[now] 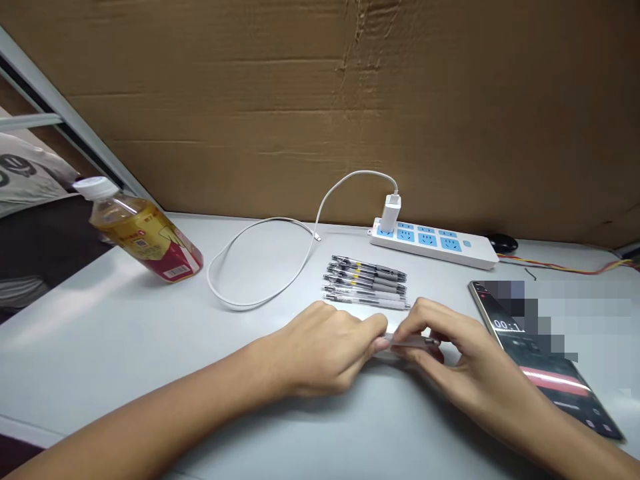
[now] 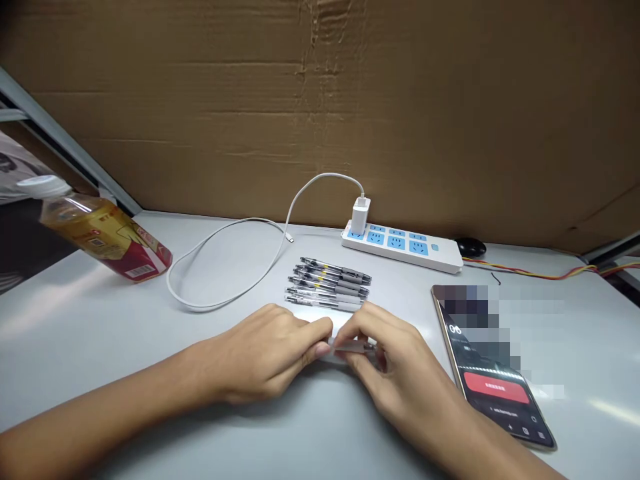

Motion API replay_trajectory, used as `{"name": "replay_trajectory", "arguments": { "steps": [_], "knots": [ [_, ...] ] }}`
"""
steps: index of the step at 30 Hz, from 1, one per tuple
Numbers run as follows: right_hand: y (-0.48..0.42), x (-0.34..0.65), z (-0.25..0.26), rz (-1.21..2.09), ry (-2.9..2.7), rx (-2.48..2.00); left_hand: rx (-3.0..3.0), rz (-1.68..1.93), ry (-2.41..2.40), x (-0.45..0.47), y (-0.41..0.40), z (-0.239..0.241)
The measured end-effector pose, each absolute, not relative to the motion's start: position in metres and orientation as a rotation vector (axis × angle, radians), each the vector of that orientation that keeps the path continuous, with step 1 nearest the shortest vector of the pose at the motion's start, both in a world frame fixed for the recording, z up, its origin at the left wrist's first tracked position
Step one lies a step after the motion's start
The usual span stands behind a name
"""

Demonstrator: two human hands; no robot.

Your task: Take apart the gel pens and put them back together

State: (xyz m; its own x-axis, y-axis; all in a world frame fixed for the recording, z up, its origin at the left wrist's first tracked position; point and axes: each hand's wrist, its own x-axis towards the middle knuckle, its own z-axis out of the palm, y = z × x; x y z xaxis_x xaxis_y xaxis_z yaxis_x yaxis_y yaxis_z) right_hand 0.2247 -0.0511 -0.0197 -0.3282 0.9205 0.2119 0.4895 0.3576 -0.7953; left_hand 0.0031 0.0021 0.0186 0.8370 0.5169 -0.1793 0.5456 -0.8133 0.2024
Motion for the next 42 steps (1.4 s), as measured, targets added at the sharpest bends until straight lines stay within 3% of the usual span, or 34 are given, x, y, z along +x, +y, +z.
{"name": "replay_trajectory", "arguments": {
  "steps": [5,9,18,28,42],
  "knots": [
    [-0.05,0.223,-0.013,1.159,-1.856,-1.378,2.885,-0.017,0.868,0.002,0.007,0.006],
    [-0.046,0.224,-0.018,1.209,-1.907,-1.34,2.89,-0.027,0.888,0.002,0.008,0.005],
    [-0.047,0.229,-0.028,0.764,-1.927,-1.153,2.859,-0.173,0.873,0.002,0.002,0.013],
    [-0.046,0.229,-0.025,0.823,-2.114,-1.416,3.014,0.011,0.78,-0.002,0.007,0.003],
    [-0.04,0.237,-0.03,0.291,-2.459,-1.379,3.126,-0.135,0.837,-0.015,0.018,0.018]
  ]
}}
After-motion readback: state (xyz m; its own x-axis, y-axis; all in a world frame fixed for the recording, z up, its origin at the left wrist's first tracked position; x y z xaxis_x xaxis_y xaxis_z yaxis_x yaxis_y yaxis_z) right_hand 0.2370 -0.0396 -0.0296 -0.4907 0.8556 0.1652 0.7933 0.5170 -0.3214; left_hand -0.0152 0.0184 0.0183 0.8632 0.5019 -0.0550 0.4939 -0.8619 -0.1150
